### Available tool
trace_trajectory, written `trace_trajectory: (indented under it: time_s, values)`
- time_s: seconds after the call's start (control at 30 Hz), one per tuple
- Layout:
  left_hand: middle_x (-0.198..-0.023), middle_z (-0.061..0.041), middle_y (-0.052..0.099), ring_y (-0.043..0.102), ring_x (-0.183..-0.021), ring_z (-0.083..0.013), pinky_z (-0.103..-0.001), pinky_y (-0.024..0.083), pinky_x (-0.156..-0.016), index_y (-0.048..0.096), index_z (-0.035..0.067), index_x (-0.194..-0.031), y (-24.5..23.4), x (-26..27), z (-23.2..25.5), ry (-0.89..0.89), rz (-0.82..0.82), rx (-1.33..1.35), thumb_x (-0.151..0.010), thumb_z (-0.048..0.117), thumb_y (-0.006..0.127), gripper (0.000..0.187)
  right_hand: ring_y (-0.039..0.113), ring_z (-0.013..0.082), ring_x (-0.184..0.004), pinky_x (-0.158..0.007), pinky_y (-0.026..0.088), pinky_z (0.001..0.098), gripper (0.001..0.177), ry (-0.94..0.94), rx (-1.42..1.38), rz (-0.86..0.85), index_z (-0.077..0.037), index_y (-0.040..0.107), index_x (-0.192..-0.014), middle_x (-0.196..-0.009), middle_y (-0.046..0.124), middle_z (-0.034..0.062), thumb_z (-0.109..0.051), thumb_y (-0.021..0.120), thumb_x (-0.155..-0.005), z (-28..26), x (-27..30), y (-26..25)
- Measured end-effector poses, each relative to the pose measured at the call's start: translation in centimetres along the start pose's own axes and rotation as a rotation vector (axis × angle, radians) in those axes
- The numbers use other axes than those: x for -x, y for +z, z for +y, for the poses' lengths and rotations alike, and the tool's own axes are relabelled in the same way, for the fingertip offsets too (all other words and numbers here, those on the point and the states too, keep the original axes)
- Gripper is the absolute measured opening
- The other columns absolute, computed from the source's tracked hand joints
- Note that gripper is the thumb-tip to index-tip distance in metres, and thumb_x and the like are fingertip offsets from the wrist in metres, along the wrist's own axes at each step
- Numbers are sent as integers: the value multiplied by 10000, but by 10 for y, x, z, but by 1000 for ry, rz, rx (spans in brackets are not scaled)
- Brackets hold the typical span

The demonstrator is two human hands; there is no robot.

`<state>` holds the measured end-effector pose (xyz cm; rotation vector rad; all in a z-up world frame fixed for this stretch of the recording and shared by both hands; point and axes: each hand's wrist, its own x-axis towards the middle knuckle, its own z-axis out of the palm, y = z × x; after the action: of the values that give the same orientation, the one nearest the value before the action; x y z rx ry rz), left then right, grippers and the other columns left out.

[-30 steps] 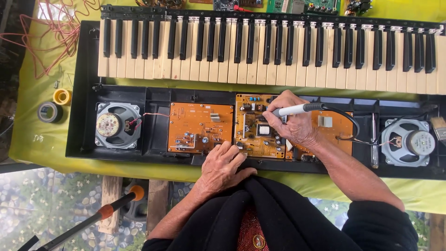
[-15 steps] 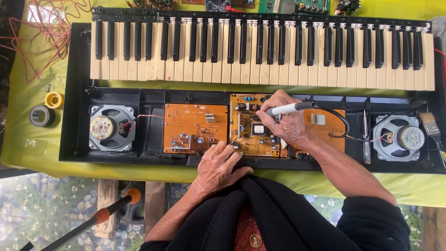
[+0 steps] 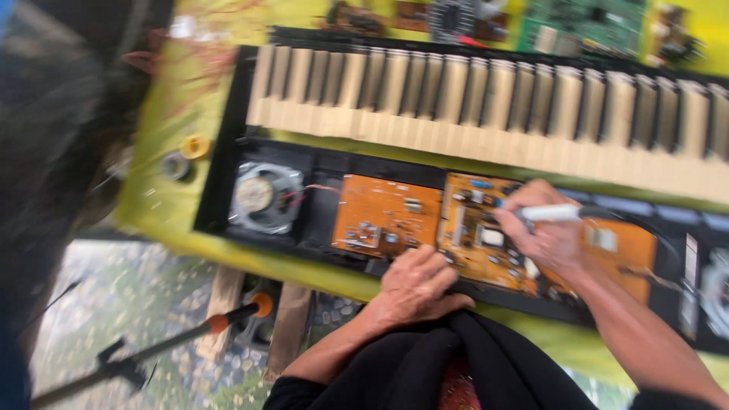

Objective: The person uses a soldering iron to work on the circuit board of a disassembled electronic keyboard. They hold the board with one hand while applying the soldering iron with the other, focusing on specific components.

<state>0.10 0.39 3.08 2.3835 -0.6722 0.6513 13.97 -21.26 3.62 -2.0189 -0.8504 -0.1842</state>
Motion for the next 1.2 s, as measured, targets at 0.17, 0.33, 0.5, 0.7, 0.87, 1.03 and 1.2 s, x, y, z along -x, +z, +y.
trace_trajectory:
  time_s: [0.17, 0.33, 0.5, 0.7, 0.87, 1.03, 1.2]
  values:
    - [-796, -109, 488, 489, -792, -316, -449, 409, -667, 524, 44, -783, 1, 10, 1, -29, 15, -36, -1016, 471, 560, 489, 484, 146, -509, -571, 452, 343, 333, 13, 44, -164, -74, 664, -671, -596, 589, 21, -118, 631, -999, 35, 11, 5]
    - [-845, -84, 532, 468, -810, -247, -409, 422, -669, 557, 64, -843, 21, 22, -5, -14, -32, -13, -984, 547, 503, 506, 631, 218, -708, -643, 511, 324, 119, -232, -34, 73, -19, 660, -930, -777, 660, 106, -65, 693, -1035, 78, 25, 14]
    - [-851, -89, 518, 476, -859, -273, -426, 431, -692, 556, 53, -845, 14, 18, -2, -14, 4, 22, -990, 517, 531, 487, 597, 188, -569, -522, 482, 287, 203, -204, -52, 40, -24, 650, -837, -697, 647, 93, -106, 643, -1022, 64, 18, 10]
    - [-891, -94, 545, 488, -858, -280, -439, 446, -727, 551, 53, -860, 13, 19, -1, -49, -11, 53, -994, 500, 527, 467, 555, 201, -448, -424, 433, 308, 317, -165, -94, -2, 20, 633, -691, -599, 618, 102, -102, 615, -983, 17, -3, 9]
    - [-902, -92, 544, 485, -860, -279, -439, 446, -728, 534, 55, -851, 9, 17, -2, -42, -19, 66, -996, 487, 537, 456, 605, 199, -599, -539, 496, 307, 162, -238, -50, 28, -22, 630, -874, -710, 634, 93, -80, 639, -1025, 53, 12, 11]
    - [-833, -83, 506, 468, -813, -259, -410, 414, -676, 535, 60, -827, 11, 17, -3, -7, -15, 0, -1008, 506, 518, 482, 414, 99, -339, -341, 330, 228, 399, -130, -105, -58, -106, 567, -592, -484, 535, -13, -174, 574, -985, 24, -2, 6]
    - [-868, -98, 524, 462, -827, -263, -419, 419, -688, 530, 56, -839, 7, 15, -6, 14, -17, 20, -1015, 489, 514, 467, 490, 150, -443, -424, 407, 280, 271, -207, -93, -20, -40, 606, -737, -568, 564, 38, -90, 603, -1003, 37, 1, 8]
